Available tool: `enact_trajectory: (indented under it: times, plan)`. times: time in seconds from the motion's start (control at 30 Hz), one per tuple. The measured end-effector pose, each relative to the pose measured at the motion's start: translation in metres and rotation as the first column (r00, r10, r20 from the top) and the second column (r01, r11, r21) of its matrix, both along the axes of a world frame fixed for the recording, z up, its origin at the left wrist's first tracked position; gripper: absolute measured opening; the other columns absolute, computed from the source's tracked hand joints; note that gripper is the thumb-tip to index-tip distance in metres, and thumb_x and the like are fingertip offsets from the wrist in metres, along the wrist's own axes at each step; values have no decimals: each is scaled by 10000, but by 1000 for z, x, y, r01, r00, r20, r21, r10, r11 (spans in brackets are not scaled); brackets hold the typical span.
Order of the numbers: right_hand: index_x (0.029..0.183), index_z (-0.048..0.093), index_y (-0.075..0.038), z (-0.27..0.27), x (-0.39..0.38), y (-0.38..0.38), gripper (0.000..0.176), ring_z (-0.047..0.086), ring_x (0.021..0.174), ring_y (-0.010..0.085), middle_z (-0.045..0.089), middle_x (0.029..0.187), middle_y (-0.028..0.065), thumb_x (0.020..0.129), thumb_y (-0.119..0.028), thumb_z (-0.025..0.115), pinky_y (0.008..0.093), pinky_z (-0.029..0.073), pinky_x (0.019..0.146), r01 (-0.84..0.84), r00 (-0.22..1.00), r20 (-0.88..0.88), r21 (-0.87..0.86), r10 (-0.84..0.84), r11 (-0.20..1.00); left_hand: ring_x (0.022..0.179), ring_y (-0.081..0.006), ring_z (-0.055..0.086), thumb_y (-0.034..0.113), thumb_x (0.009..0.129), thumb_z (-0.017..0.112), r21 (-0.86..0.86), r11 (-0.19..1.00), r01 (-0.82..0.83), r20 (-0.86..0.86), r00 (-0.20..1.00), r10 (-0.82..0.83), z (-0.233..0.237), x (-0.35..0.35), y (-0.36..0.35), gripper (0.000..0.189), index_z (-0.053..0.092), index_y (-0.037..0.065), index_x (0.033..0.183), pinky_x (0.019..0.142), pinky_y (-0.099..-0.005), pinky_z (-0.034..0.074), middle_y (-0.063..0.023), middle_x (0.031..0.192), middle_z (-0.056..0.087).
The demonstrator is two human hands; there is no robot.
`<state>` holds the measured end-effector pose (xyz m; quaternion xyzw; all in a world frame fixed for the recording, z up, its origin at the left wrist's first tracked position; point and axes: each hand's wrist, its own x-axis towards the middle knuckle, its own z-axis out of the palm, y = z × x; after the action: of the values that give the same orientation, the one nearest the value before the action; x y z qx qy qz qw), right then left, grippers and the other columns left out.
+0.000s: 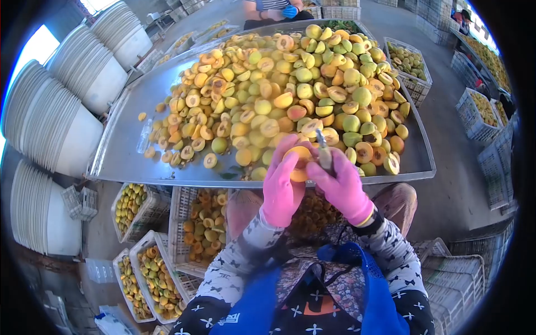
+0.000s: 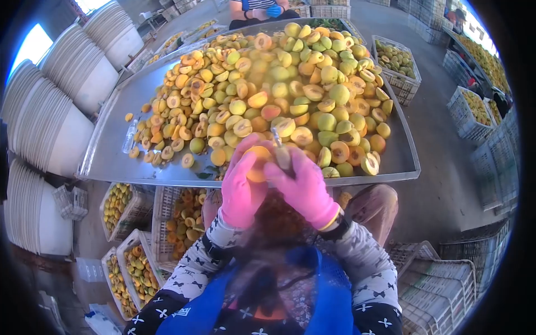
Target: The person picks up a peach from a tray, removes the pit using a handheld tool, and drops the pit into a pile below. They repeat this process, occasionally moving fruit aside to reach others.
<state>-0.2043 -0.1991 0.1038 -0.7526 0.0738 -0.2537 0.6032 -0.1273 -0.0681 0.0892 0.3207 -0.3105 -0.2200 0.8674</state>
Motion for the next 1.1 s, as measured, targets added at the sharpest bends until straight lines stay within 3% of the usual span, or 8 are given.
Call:
enact_trajectory:
  times: [0.07,0.13,0.2,0.53,0.73,0.93,1.07,1.1]
  plan:
    - [1053,579,-16,-3,-10,0,295,633,681,274,619,824,136,855,-169,736,364,497,605,272,947,283,-443,-154,854,1206,-257,530,208,1042,436,52,990,-134,140,982,125,2,3,5,440,378,-14,1418,1053,-392,414,-146,1366,479]
    - [1102,573,-39,6,-21,3,338,641,710,338,617,851,146,854,-212,724,407,506,617,145,987,136,-541,-84,828,1216,-264,527,209,1043,440,1,970,-244,225,945,237,6,0,8,422,396,-6,1403,1052,-402,424,-151,1356,482]
    - [1125,570,-49,2,-26,7,364,648,724,344,618,861,144,849,-230,723,434,509,622,93,996,60,-665,-71,741,1220,-274,534,244,1032,483,88,978,-190,17,982,190,5,-4,11,421,432,-6,1367,1057,-420,430,-148,1366,487]
    - [1123,561,-79,4,-29,9,369,634,732,314,610,867,106,842,-257,720,419,472,642,40,991,-42,-813,-126,581,1191,-268,554,213,1028,495,30,995,-98,-59,993,99,-3,-10,9,381,442,9,1346,1058,-418,431,-135,1303,533]
    - [1042,517,-75,-17,-24,8,322,628,731,316,595,867,108,839,-236,708,431,466,639,-14,985,-111,-817,-133,577,1057,-253,602,95,947,607,185,978,-93,-314,938,149,13,-15,3,260,557,38,1196,938,-410,506,-108,1158,604]
    - [973,493,-98,-40,-19,11,225,651,687,256,586,821,76,843,-209,640,396,484,596,-6,979,-95,-899,-180,438,985,-245,624,-2,876,626,143,987,-68,-251,963,103,-5,-5,6,271,587,38,1141,887,-401,531,-108,1092,628]
    - [976,489,-46,-43,-25,26,253,648,747,369,620,822,178,840,-196,640,474,499,645,-171,975,-209,-514,70,840,965,-247,641,37,888,626,240,958,-154,-189,961,202,-4,-9,6,247,588,33,1131,873,-407,546,-123,1086,636]
    - [1001,487,-15,-48,-25,30,263,620,750,424,599,767,173,829,-115,659,488,498,650,-140,990,-79,-435,117,890,962,-247,646,58,901,622,277,943,-187,-165,957,238,7,-14,5,234,586,29,1130,868,-405,551,-128,1090,637]
